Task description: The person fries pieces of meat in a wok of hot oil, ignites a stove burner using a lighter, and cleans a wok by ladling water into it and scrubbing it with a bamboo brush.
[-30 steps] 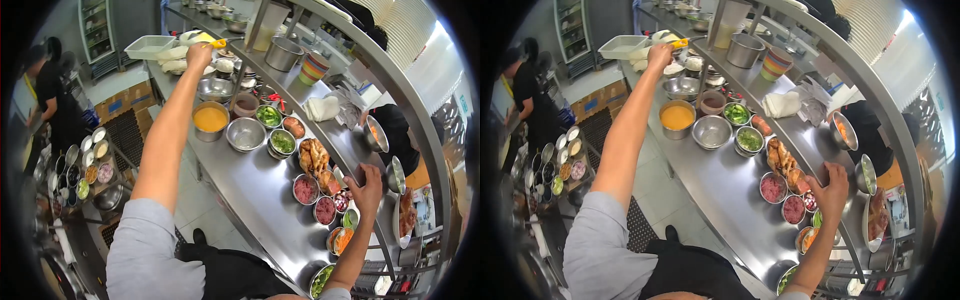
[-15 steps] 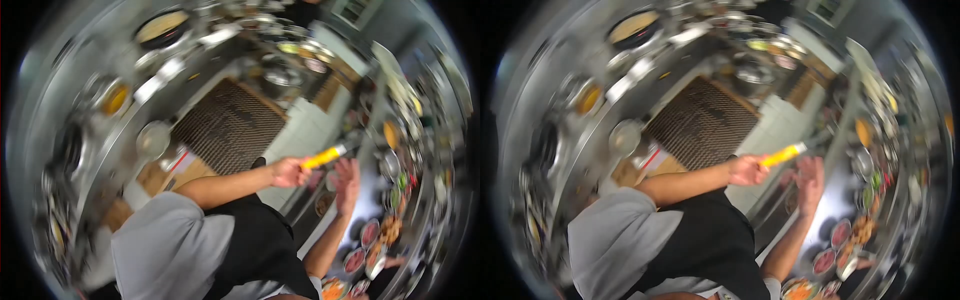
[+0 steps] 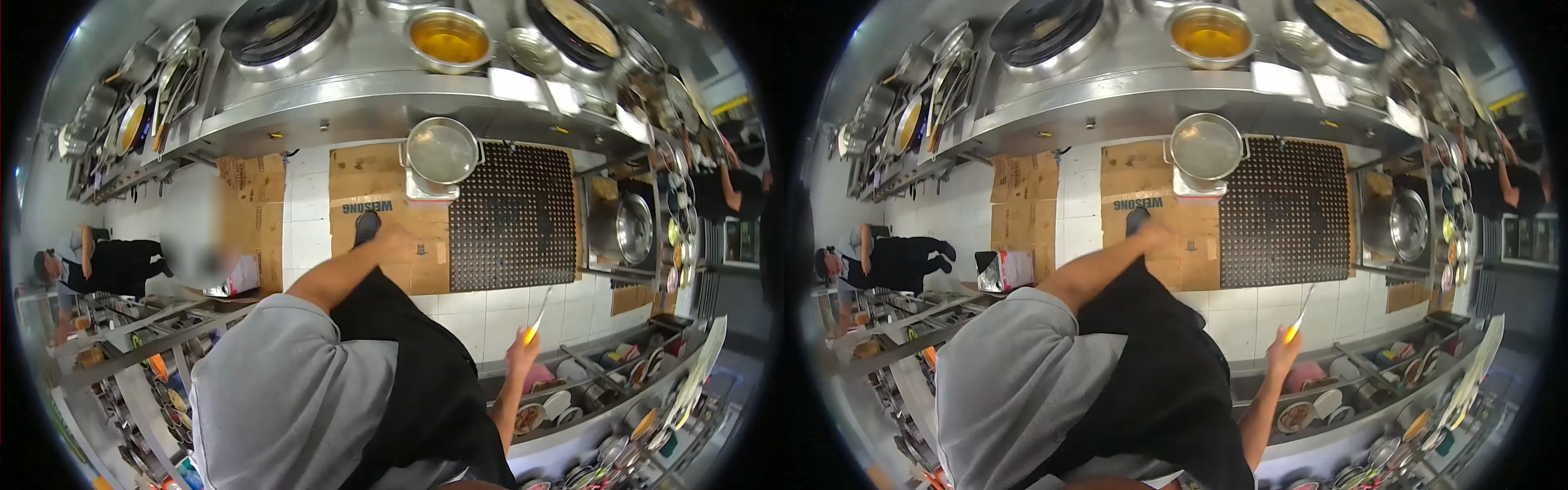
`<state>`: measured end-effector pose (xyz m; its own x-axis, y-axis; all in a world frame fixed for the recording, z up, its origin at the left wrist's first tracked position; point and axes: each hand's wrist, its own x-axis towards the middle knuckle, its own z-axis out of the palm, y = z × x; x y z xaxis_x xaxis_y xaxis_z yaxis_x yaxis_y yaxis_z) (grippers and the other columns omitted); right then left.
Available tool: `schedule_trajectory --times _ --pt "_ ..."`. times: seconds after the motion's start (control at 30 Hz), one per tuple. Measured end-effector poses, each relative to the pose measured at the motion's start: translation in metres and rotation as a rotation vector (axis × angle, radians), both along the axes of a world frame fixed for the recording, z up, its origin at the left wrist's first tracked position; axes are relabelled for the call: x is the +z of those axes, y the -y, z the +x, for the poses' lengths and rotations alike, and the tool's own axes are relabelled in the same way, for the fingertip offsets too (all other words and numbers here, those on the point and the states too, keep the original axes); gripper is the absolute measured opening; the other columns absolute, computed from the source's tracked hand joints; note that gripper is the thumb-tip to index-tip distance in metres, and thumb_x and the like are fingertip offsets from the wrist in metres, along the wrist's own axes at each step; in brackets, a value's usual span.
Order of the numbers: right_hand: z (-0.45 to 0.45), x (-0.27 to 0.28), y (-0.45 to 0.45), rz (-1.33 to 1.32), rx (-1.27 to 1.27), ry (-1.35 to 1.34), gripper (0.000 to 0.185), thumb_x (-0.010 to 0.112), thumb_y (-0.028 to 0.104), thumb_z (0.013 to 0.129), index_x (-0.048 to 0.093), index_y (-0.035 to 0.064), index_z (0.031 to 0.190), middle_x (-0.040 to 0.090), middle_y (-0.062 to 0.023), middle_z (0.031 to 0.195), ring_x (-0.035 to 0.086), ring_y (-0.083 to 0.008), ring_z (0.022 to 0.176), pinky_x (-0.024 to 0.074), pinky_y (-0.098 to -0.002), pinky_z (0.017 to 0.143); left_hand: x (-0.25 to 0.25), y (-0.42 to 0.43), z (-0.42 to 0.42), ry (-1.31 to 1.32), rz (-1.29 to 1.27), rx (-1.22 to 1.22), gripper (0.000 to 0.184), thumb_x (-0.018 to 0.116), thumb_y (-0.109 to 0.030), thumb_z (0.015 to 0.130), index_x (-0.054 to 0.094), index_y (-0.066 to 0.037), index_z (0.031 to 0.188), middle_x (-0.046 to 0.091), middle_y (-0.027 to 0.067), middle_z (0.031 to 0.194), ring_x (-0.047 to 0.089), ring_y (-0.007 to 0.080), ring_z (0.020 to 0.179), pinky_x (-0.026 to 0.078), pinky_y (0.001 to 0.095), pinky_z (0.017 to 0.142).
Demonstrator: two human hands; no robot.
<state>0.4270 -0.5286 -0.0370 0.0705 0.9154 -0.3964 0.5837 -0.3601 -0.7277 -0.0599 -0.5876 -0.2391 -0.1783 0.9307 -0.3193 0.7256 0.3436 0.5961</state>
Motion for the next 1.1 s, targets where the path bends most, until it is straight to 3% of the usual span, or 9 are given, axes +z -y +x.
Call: schedule_trajectory --times 0.03,0.1,0.23,0.5,0.63,0.83,0.93,1.0,1.1 --pt "-0.002 -0.019 0.024 -0.07 -0.082 -0.075 0.027 0.064 0.022 0.099 0.051 0.0031 0.114 0.05 -0.0015 0.065 0.048 -0.0119 0.043 0.0368 -0.0275 0.037 -0.081 0.014 -0.082 -0.233 -0.208 0.074 0.032 0.066 -0.029 0.087 0.077 -0.001 0.094 0.075 0.0184 0.091 0.073 0.0323 0.083 0.057 0.0458 0.072" --pt "-0.039 -0.022 0.062 -0.269 -0.214 -0.095 0.027 0.063 0.019 0.097 0.047 0.0062 0.115 0.047 -0.0013 0.065 0.046 -0.0124 0.041 0.0363 -0.0269 0.036 0.077 0.009 -0.151 -0.111 -0.196 0.472 0.037 0.077 -0.029 0.075 0.075 0.001 0.098 0.076 0.0219 0.098 0.074 0.0355 0.095 0.058 0.0461 0.082" --pt "-0.104 -0.032 0.107 -0.426 -0.329 -0.063 0.03 0.065 0.016 0.095 0.044 0.0094 0.115 0.048 -0.0019 0.066 0.045 -0.0127 0.041 0.0358 -0.0277 0.033 0.003 -0.025 -0.331 -0.026 -0.288 1.174 0.043 0.068 -0.036 0.088 0.07 -0.009 0.121 0.072 0.0127 0.119 0.067 0.0332 0.115 0.056 0.0434 0.094" --pt "-0.278 0.011 0.069 -0.185 0.354 0.275 0.026 0.07 0.022 0.095 0.063 -0.0028 0.094 0.064 -0.0082 0.076 0.06 -0.0142 0.07 0.0489 -0.0326 0.064 0.049 -0.094 -0.397 0.062 -0.106 1.243 0.044 0.072 -0.031 0.087 0.065 -0.003 0.121 0.072 0.02 0.112 0.07 0.0308 0.107 0.058 0.0407 0.091" --pt "-0.374 0.048 0.026 -0.328 0.35 0.152 0.03 0.07 0.026 0.096 0.065 -0.0036 0.104 0.066 -0.0092 0.075 0.062 -0.0147 0.065 0.0498 -0.0315 0.06 -0.135 -0.049 -0.431 2.012 0.297 1.248 0.029 0.058 -0.036 0.099 0.07 -0.009 0.098 0.066 0.0051 0.079 0.063 0.0214 0.072 0.058 0.0427 0.076" --pt "-0.445 0.059 -0.028 -0.383 0.3 0.156 0.029 0.067 0.021 0.099 0.064 -0.002 0.115 0.065 -0.0068 0.074 0.055 -0.0088 0.054 0.0457 -0.0254 0.048 0.004 -0.093 -0.401 1.541 0.529 2.049 0.03 0.043 -0.035 0.107 0.06 -0.011 0.099 0.063 0.0005 0.077 0.061 0.0138 0.065 0.06 0.0362 0.07" --pt "-0.481 0.077 -0.043 -0.366 0.313 0.114 0.027 0.065 0.02 0.1 0.063 -0.0022 0.115 0.065 -0.0063 0.076 0.055 -0.0088 0.054 0.0462 -0.0253 0.048 -0.145 -0.086 -0.391 2.201 0.96 1.469 0.032 0.039 -0.037 0.107 0.059 -0.012 0.101 0.061 -0.0001 0.073 0.059 0.0142 0.061 0.056 0.0382 0.075" --pt "-0.496 0.078 -0.048 -0.366 0.371 0.124 0.027 0.065 0.02 0.1 0.063 -0.0024 0.116 0.064 -0.0059 0.076 0.055 -0.0086 0.055 0.046 -0.0253 0.048 -0.057 -0.09 -0.399 2.144 0.694 2.041 0.031 0.041 -0.036 0.106 0.058 -0.013 0.093 0.057 0.0005 0.066 0.053 0.0135 0.057 0.051 0.0376 0.072" --pt "-0.517 0.076 -0.06 -0.421 0.412 0.015 0.025 0.064 0.019 0.101 0.062 -0.0028 0.111 0.064 -0.005 0.076 0.055 -0.0085 0.057 0.0444 -0.0255 0.048 0.001 -0.067 -0.383 2.179 0.548 1.413 0.039 0.049 -0.043 0.106 0.06 -0.015 0.082 0.051 -0.0023 0.06 0.046 0.0124 0.052 0.053 0.0396 0.06"
